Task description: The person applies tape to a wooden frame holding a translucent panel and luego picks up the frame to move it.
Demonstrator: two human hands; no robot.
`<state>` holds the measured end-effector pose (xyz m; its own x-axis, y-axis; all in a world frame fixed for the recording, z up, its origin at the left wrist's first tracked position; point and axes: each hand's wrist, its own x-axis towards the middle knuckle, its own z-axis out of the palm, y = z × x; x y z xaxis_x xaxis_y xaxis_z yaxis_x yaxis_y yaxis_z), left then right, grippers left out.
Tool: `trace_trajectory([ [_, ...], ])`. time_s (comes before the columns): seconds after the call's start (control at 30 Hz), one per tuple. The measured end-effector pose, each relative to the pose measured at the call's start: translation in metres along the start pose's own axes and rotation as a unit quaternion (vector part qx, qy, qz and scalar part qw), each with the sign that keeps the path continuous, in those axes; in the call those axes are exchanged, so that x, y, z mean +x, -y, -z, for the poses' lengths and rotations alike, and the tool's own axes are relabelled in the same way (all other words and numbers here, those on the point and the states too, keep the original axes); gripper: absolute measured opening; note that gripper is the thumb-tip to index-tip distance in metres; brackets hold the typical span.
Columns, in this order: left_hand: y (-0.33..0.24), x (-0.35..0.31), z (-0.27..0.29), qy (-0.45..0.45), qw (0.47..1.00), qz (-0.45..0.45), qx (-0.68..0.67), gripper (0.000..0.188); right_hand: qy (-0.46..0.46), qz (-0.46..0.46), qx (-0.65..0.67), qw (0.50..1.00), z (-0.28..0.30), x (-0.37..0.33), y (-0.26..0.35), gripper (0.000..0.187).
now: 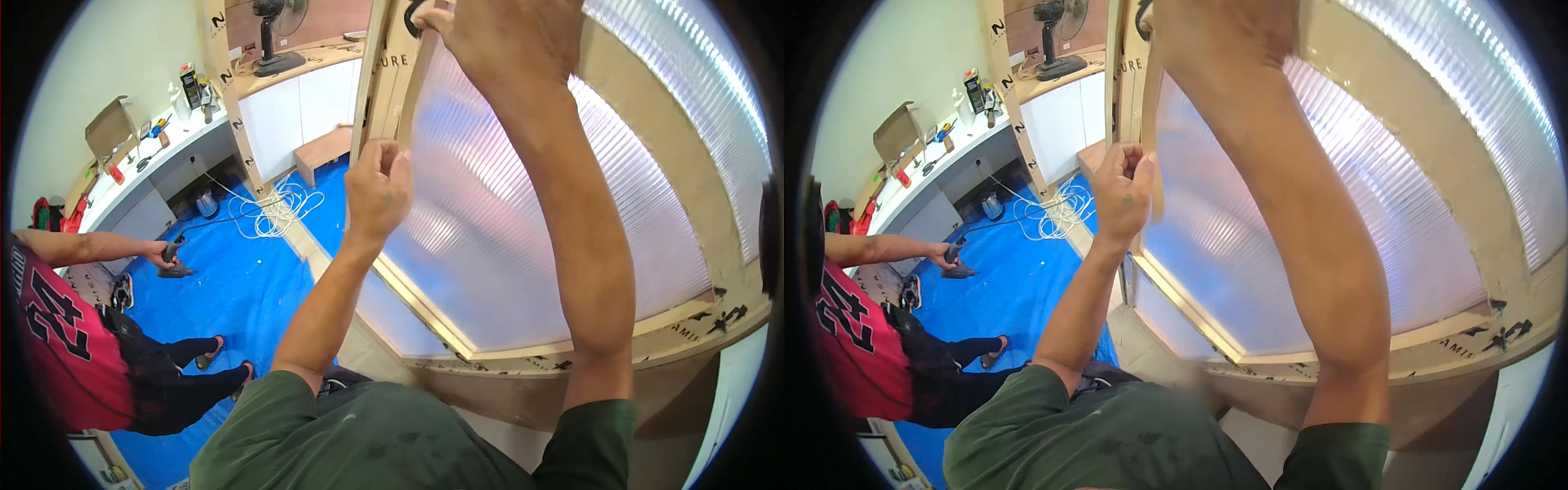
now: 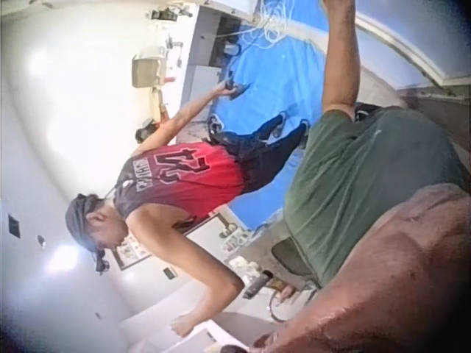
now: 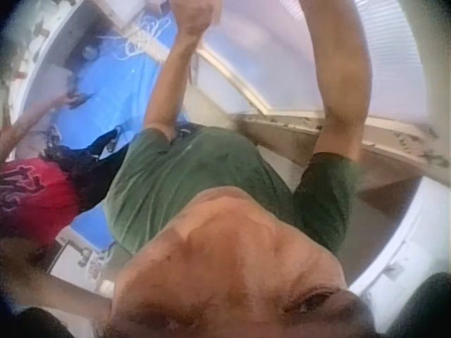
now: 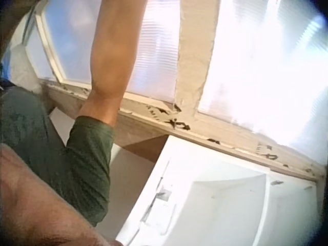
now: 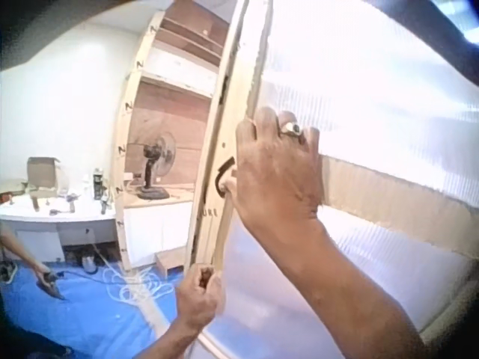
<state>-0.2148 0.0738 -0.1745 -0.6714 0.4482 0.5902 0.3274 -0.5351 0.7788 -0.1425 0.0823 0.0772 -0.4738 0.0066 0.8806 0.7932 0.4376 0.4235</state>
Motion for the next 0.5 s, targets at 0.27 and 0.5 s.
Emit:
trace_trajectory([
  [0.27, -0.019, 0.014, -0.014, -0.068, 0.976, -0.148, 0.146, 0.014, 0.033, -0.013, -0.078, 0.996, -0.004, 0.001, 0.004, 0.058],
  [0.5, -0.016, 0.036, -0.032, -0.119, 0.975, -0.154, 0.11, 0.009, 0.047, -0.027, -0.061, 0.997, 0.006, 0.003, 0.009, 0.062],
])
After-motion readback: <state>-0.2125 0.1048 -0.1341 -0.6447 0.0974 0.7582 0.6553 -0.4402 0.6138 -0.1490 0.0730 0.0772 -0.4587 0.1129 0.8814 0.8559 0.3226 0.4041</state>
